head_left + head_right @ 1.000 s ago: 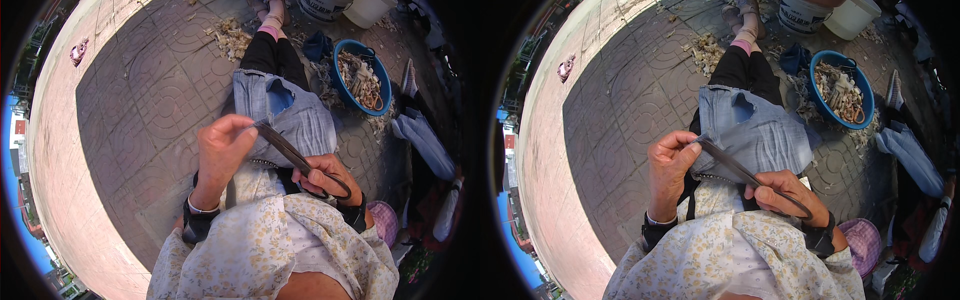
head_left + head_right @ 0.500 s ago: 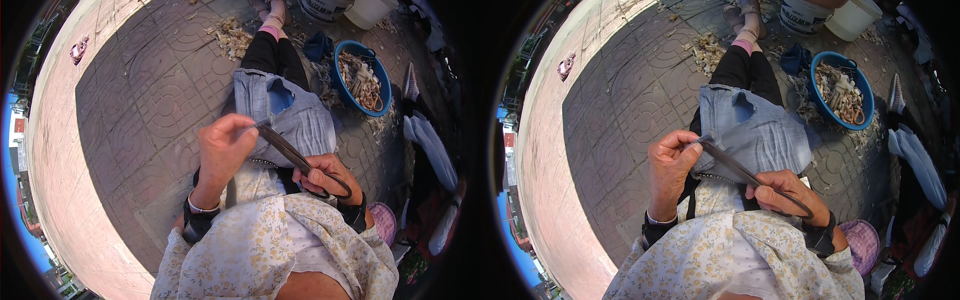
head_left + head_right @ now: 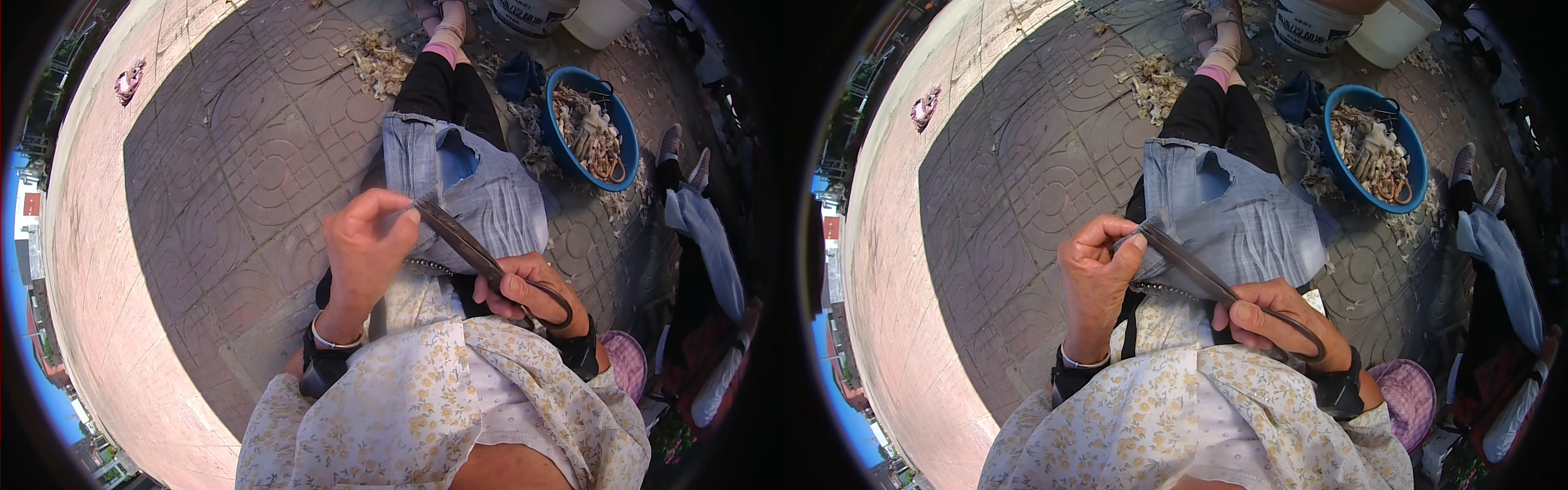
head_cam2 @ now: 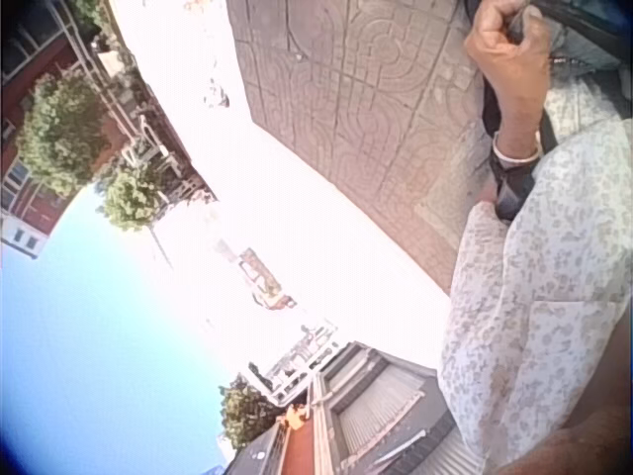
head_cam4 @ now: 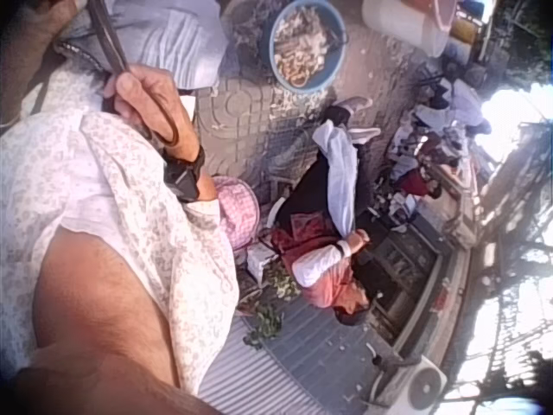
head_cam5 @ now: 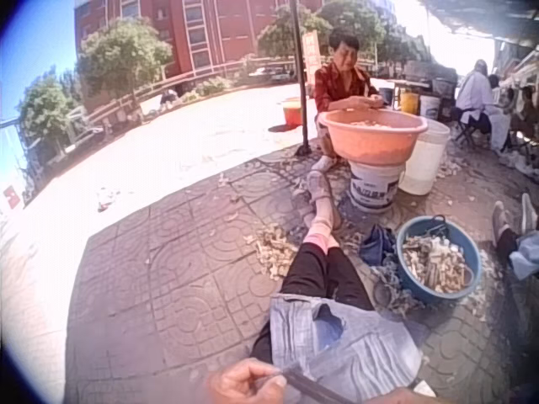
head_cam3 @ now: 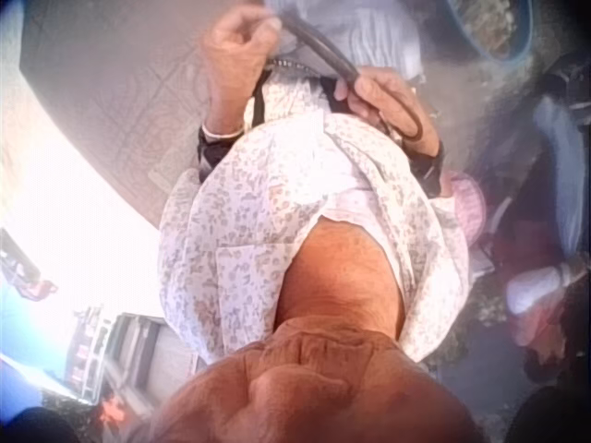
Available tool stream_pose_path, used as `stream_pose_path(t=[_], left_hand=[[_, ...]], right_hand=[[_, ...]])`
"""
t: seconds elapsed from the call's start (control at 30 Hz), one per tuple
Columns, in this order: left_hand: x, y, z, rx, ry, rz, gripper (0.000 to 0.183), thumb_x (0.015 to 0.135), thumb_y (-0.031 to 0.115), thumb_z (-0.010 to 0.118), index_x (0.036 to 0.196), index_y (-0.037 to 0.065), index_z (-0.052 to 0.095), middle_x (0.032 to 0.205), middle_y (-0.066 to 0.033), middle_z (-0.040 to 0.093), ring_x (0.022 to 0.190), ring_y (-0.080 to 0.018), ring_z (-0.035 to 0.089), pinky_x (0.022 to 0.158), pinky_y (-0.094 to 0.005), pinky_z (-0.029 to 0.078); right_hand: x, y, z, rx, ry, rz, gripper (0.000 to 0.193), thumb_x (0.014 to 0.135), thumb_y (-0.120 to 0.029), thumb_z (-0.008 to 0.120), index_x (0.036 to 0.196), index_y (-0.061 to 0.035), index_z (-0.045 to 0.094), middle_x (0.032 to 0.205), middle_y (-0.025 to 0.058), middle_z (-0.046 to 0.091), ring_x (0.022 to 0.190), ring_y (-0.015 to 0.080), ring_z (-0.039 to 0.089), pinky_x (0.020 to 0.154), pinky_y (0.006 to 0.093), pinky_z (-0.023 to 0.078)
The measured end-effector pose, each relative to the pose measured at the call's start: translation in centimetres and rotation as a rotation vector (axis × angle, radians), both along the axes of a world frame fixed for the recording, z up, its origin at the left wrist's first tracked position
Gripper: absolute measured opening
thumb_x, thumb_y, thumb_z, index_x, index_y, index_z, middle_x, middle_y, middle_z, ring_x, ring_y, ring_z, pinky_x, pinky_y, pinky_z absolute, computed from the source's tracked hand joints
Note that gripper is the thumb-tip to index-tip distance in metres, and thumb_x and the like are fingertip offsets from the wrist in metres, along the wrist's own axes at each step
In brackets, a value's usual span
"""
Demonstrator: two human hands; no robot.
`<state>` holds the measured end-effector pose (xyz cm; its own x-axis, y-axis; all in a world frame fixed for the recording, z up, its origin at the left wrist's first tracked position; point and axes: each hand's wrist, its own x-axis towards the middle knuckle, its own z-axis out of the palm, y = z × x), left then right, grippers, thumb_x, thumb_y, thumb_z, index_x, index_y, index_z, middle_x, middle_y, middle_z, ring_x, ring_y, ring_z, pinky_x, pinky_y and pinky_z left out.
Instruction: The person uses large shears to trim the edge of a piece of denim fabric while sitting outdoors.
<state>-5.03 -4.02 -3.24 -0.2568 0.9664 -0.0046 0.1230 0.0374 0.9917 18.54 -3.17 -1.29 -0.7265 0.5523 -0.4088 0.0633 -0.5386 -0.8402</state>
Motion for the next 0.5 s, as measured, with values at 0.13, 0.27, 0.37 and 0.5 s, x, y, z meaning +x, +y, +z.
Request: stream_pose_path(t=[0.13, 0.27, 0.37, 0.5], left_hand=[[0.2, -0.02, -0.25, 0.036, 0.002, 0.009, 0.007, 0.082, -0.003, 0.065, 0.089, -0.005, 0.063, 0.076, 0.0015, 0.058, 0.064, -0.0004, 0.047, 0.055, -0.0148, 0.036], [0.31, -0.07, 0.01, -0.013, -0.093, 0.036, 0.007, 0.08, 0.0, 0.065, 0.086, -0.004, 0.064, 0.074, 0.0008, 0.06, 0.065, -0.0017, 0.05, 0.058, -0.0172, 0.039], [0.56, -0.06, -0.18, -0.01, -0.142, 0.077, 0.009, 0.078, 0.004, 0.066, 0.082, -0.003, 0.064, 0.072, -0.0013, 0.065, 0.068, -0.0044, 0.056, 0.062, -0.0218, 0.047], [0.93, 0.05, -0.08, 0.001, -0.194, 0.08, 0.006, 0.079, -0.001, 0.064, 0.084, -0.004, 0.063, 0.073, 0.0016, 0.059, 0.063, -0.0013, 0.048, 0.057, -0.0172, 0.038]], right_hand=[[-0.19, -0.14, -0.09, -0.018, 0.035, -0.014, 0.043, 0.096, -0.04, 0.05, 0.092, 0.0006, 0.062, 0.06, -0.0032, 0.046, 0.053, 0.0032, 0.037, 0.048, 0.0206, 0.026], [-0.33, -0.26, -0.04, -0.003, 0.031, -0.014, 0.043, 0.097, -0.04, 0.049, 0.092, 0.0007, 0.062, 0.06, -0.0031, 0.046, 0.053, 0.0034, 0.037, 0.048, 0.0207, 0.027], [-0.49, -0.49, -0.33, 0.015, 0.047, -0.027, 0.042, 0.097, -0.04, 0.049, 0.093, 0.0006, 0.062, 0.06, -0.003, 0.046, 0.053, 0.0037, 0.037, 0.048, 0.0209, 0.027], [-0.88, -0.72, -0.58, 0.046, 0.068, -0.047, 0.043, 0.097, -0.041, 0.05, 0.093, 0.0004, 0.063, 0.06, -0.0027, 0.047, 0.053, 0.0037, 0.038, 0.047, 0.021, 0.027]])
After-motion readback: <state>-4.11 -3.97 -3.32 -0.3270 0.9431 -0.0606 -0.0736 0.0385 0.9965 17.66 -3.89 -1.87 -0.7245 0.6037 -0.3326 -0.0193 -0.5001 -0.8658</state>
